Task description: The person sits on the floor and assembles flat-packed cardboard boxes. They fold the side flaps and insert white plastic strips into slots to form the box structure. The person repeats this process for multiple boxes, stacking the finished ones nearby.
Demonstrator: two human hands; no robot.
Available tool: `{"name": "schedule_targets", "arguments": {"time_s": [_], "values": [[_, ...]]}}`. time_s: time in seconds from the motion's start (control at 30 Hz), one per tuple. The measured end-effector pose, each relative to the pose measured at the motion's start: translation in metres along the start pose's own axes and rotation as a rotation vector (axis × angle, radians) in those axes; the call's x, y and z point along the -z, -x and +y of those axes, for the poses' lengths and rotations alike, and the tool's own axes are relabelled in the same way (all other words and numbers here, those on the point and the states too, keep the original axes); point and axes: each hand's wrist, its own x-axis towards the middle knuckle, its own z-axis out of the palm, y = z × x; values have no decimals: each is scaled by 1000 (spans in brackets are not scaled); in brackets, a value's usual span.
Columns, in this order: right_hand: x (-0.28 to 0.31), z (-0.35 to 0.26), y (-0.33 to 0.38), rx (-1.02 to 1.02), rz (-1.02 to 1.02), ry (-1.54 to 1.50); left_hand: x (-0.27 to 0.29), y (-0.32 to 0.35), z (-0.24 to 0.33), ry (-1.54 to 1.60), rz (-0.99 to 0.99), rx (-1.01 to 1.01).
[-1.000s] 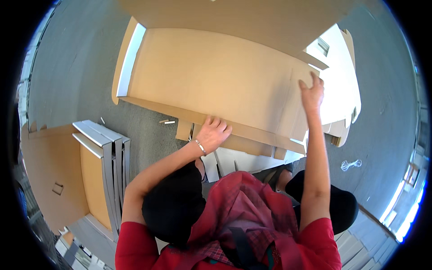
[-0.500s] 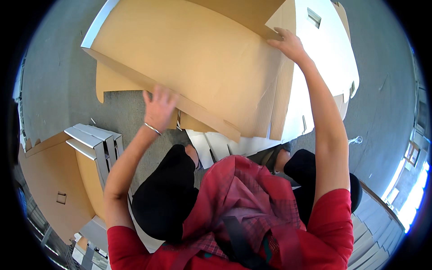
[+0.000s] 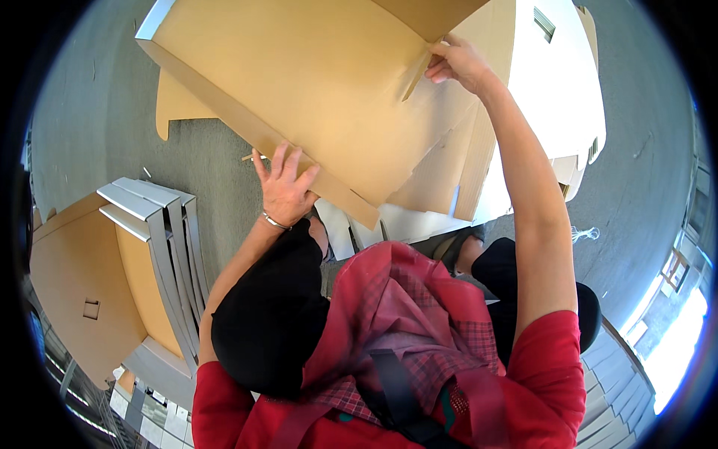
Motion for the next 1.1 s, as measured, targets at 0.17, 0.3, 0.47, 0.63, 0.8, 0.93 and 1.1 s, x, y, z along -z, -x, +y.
{"name": "schedule_targets", "arguments": {"time_s": [0.17, 0.3, 0.47, 0.63, 0.8, 0.93, 1.1], "values": [[-10, 6, -3, 136, -67, 340, 2, 4, -35, 44, 125, 282], [-30, 13, -7, 366, 16, 488, -7, 8, -51, 149, 207, 399], [-42, 23, -8, 346, 15, 352, -11, 10, -51, 339, 335, 616], [-56, 31, -1, 234, 4, 129, 5, -3, -55, 510, 627, 745], [-71, 14, 4, 227, -124, -57, 43, -5, -69, 125, 437, 371], [-75, -15, 13, 177, -235, -159, 58, 25, -88, -39, 64, 8], [-80, -8, 7, 88, -240, -214, 22, 60, -102, -57, -204, -31]]}}
